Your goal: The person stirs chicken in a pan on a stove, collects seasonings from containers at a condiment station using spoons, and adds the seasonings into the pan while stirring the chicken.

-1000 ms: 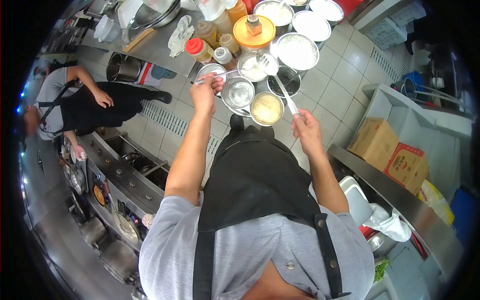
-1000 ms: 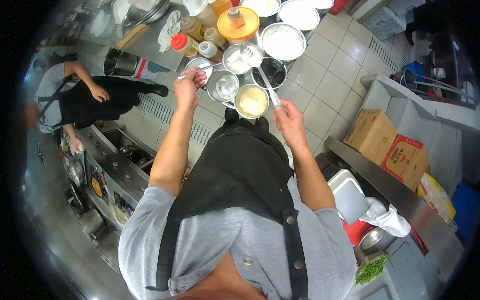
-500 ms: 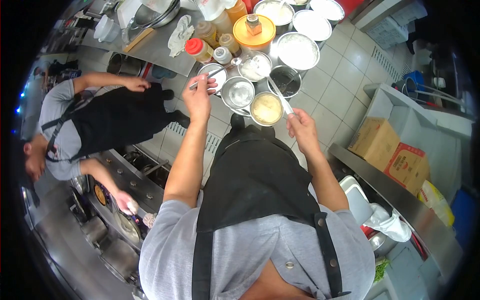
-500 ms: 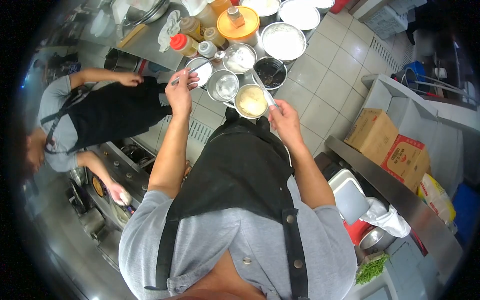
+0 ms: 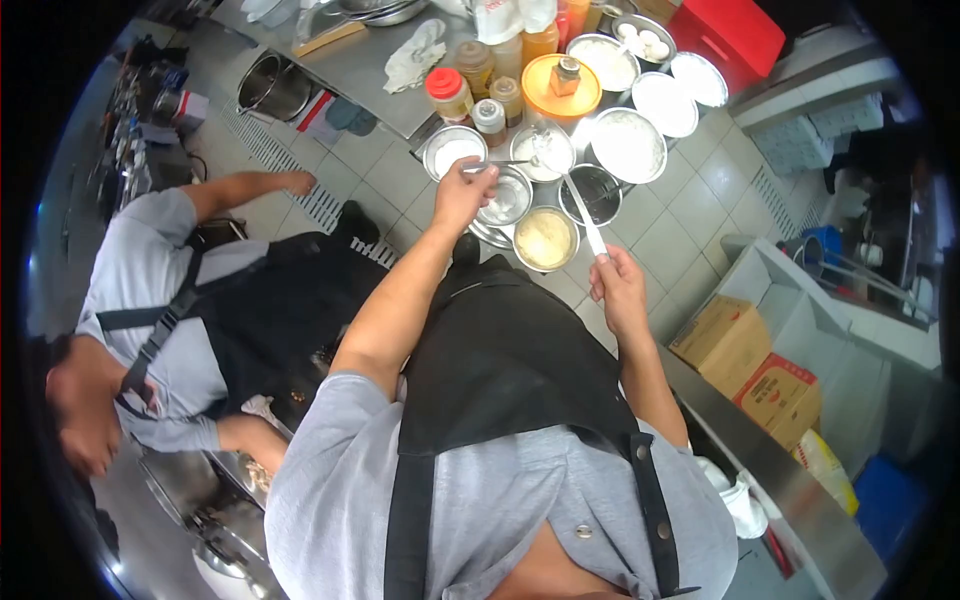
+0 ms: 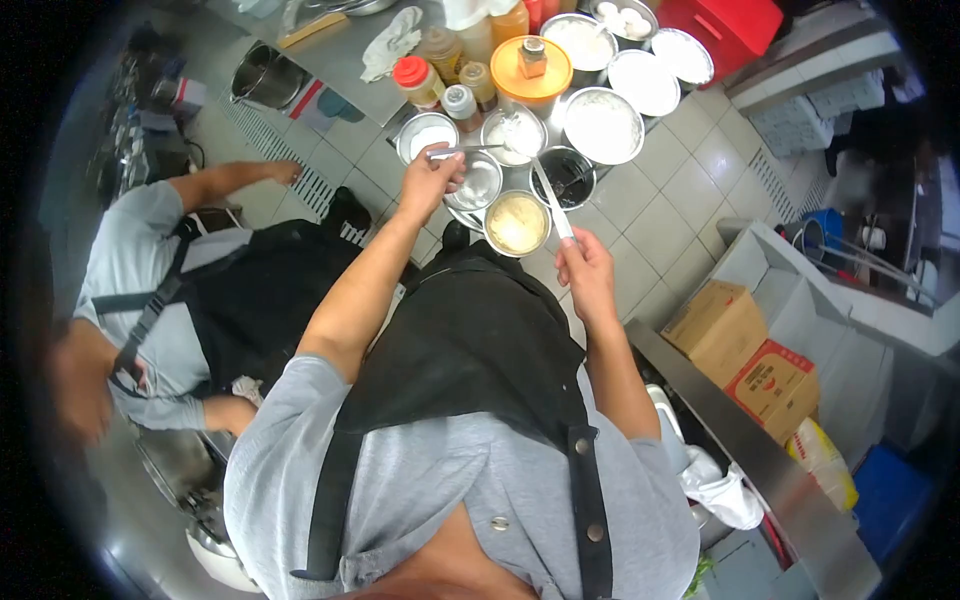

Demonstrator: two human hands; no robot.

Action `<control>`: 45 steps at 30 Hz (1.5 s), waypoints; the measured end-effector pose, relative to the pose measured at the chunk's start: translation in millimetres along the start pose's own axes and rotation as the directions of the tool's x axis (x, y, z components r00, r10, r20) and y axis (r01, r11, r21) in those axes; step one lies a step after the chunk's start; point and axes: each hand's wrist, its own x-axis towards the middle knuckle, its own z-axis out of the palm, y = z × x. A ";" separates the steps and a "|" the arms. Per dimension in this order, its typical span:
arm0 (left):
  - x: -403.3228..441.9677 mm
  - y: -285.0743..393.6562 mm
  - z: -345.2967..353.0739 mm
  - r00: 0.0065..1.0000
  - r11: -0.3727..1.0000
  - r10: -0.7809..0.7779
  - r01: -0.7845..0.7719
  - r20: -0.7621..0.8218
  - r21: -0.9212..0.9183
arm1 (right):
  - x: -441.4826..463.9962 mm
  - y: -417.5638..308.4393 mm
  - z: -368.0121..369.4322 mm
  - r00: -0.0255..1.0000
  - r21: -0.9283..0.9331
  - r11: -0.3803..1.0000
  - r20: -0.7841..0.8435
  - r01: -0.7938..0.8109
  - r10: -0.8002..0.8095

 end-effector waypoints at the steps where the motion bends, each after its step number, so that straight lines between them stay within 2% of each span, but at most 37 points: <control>1: -7.6 -5.5 -5.4 0.999 1.000 0.005 -0.003 -0.044 0.029 | -2.4 -2.4 0.6 1.000 -0.023 1.000 0.000 0.000 0.000; 2: -14.0 -9.7 -9.8 0.996 0.998 0.017 -0.012 -0.091 0.057 | -3.6 -6.2 1.6 1.000 -0.046 0.999 0.004 0.008 -0.008; 4: -33.1 -26.7 -21.8 0.990 0.998 -0.031 0.023 -0.136 -0.060 | -4.0 -9.1 2.0 1.000 -0.074 0.997 0.010 0.021 -0.020; 5: -38.4 -53.0 -31.8 0.990 1.000 0.018 -0.021 -0.138 -0.022 | -3.4 -5.7 0.4 1.000 -0.082 0.996 0.020 0.025 -0.024; 6: -53.3 -63.5 -37.6 0.971 0.958 0.126 -0.065 -0.205 0.279 | -5.0 -5.3 0.4 1.000 -0.060 0.998 0.014 0.027 -0.026; 8: -84.9 -87.1 -49.6 0.975 0.872 0.163 -0.070 -0.152 0.485 | -8.6 -8.3 -3.0 0.999 -0.039 0.999 0.039 0.024 -0.023; 11: -128.4 -114.9 -61.1 0.992 0.724 -0.114 0.125 -0.060 0.679 | -15.7 -12.2 -8.5 0.997 -0.060 0.998 0.081 0.014 -0.009; 12: -138.8 -145.7 -67.2 0.992 0.688 -0.127 0.103 -0.020 0.718 | -19.3 -14.4 -8.7 0.994 -0.053 0.998 0.112 0.023 -0.017; 14: -152.8 -175.2 -79.0 0.919 0.578 -0.381 0.148 0.105 0.802 | -22.2 -18.6 -6.9 0.989 -0.046 0.998 0.147 0.031 -0.024; 15: -154.4 -208.7 -87.0 0.898 0.540 -0.413 0.108 0.152 0.835 | -21.8 -20.9 -3.9 0.988 -0.064 0.998 0.153 0.023 -0.013; 16: -158.2 -215.2 -91.9 0.868 0.497 -0.481 0.153 0.125 0.854 | -23.3 -24.4 0.2 0.987 -0.085 0.996 0.158 0.013 0.000; 18: -166.7 -221.1 -100.4 0.908 0.545 -0.419 0.271 -0.022 0.793 | -25.4 -35.2 13.3 0.980 -0.120 0.993 0.196 0.004 0.020; 20: -182.5 -223.0 -105.0 0.907 0.606 -0.383 0.388 -0.172 0.695 | -30.5 -48.0 30.2 0.964 -0.159 0.987 0.262 -0.001 0.043; 23: -201.6 -223.0 -117.1 0.906 0.724 -0.363 0.422 -0.220 0.545 | -25.0 -56.8 66.3 0.917 -0.224 0.974 0.394 0.034 0.058; 26: -233.2 -237.1 -123.0 0.865 0.774 -0.360 0.486 -0.350 0.405 | -19.4 -63.6 123.7 0.812 -0.286 0.955 0.574 0.076 0.108; 29: -267.2 -287.8 -130.7 0.802 0.802 -0.363 0.528 -0.474 0.279 | -21.9 -62.0 195.7 0.676 -0.326 0.935 0.721 0.140 0.150; 33: -329.3 -317.5 -142.4 0.660 0.806 -0.434 0.588 -0.613 0.062 | -56.6 -49.8 307.2 0.441 -0.354 0.911 0.866 0.211 0.234; 34: -345.5 -321.8 -142.4 0.591 0.796 -0.448 0.605 -0.671 0.001 | -74.1 -43.6 336.4 0.365 -0.346 0.912 0.896 0.221 0.251; 37: -397.1 -342.9 -147.4 0.489 0.793 -0.523 0.580 -0.698 -0.188 | -136.8 -17.9 416.5 0.157 -0.362 0.898 0.931 0.252 0.331; 38: -414.2 -351.0 -145.3 0.399 0.783 -0.548 0.554 -0.735 -0.283 | -158.5 -3.2 440.1 0.071 -0.345 0.905 0.938 0.250 0.338; 41: -466.9 -386.7 -140.3 0.237 0.747 -0.627 0.455 -0.742 -0.486 | -230.0 54.5 501.2 -0.082 -0.365 0.897 0.915 0.249 0.395; 42: -486.7 -399.0 -136.7 0.222 0.729 -0.636 0.489 -0.739 -0.480 | -254.6 75.8 517.5 -0.136 -0.375 0.893 0.900 0.248 0.415; 44: -525.4 -420.3 -128.2 0.193 0.690 -0.651 0.552 -0.734 -0.467 | -298.9 122.3 544.1 -0.173 -0.374 0.863 0.877 0.340 0.448; 45: -545.4 -425.8 -123.3 0.172 0.649 -0.692 0.573 -0.701 -0.500 | -318.6 146.1 556.4 -0.206 -0.301 0.837 0.880 0.458 0.429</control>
